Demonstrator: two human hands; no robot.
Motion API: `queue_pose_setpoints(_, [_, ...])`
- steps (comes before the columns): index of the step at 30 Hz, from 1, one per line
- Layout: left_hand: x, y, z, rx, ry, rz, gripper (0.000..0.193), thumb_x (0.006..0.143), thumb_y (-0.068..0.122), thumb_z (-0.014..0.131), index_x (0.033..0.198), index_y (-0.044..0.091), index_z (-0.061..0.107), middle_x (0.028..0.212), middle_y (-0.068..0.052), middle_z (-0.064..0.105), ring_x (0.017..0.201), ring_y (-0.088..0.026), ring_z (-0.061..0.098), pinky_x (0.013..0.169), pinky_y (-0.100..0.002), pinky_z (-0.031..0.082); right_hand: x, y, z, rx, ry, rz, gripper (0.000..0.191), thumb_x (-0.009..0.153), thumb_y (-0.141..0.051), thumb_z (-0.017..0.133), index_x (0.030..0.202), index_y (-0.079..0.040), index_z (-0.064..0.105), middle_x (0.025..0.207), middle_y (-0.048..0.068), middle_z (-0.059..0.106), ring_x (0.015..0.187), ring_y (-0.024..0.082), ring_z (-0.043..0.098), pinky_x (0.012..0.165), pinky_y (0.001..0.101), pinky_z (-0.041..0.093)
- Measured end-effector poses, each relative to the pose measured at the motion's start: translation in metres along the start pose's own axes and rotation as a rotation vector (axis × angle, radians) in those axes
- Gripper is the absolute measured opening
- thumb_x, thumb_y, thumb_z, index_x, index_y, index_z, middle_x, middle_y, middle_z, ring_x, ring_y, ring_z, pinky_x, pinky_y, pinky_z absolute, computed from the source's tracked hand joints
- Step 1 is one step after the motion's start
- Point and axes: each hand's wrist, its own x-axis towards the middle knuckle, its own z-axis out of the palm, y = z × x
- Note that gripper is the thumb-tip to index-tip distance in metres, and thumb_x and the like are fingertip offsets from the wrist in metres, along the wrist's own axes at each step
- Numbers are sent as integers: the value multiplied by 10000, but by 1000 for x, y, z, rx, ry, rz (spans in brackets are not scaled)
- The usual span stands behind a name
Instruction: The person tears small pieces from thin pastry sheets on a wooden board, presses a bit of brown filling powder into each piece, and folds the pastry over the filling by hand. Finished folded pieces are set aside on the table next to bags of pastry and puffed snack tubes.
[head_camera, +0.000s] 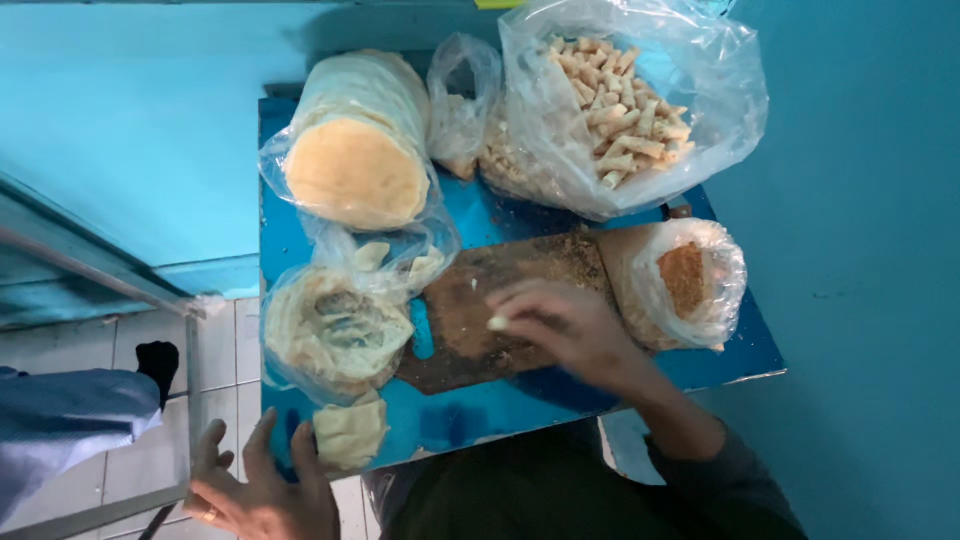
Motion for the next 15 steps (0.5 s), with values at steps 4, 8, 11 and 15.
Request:
queue_pose_setpoints(4, [-1,-10,2,38,-113,-8,408,877,311,810,1233,124,743,1402,-117,568,1187,-330,504,1125,-515,315,-11,-32,-50,174,366,-301,265,930,46,763,1156,-7,636,1140,135,709,1011,185,730,866,323,653])
queue_pose_setpoints(8, [1,-3,-4,-72,-177,-34,334,950,315,737,1228,130,742,1358,-68,601,1204,-288,512,1150,-502,309,5,-49,-100,-501,640,-362,249,1030,45,785,1181,48,587,1172,158,677,1107,257,678,938,404,591])
queue_pose_setpoints(11, [6,6,-15,-106,-205,-74,324,964,298,717,1230,113,741,1350,-83,601,1209,-291,514,1160,-509,293,44,-30,-116,-772,634,-433,198,1020,73,759,1191,72,660,1241,198,669,1126,330,631,947,431,559])
queue_pose_setpoints(15, [14,22,-28,-98,-212,-5,493,776,386,810,1148,72,734,1306,-142,584,1164,-316,500,1090,-519,277,44,-8,-107,-972,635,-389,258,1002,76,702,1254,34,671,1308,194,673,1204,326,652,999,395,560])
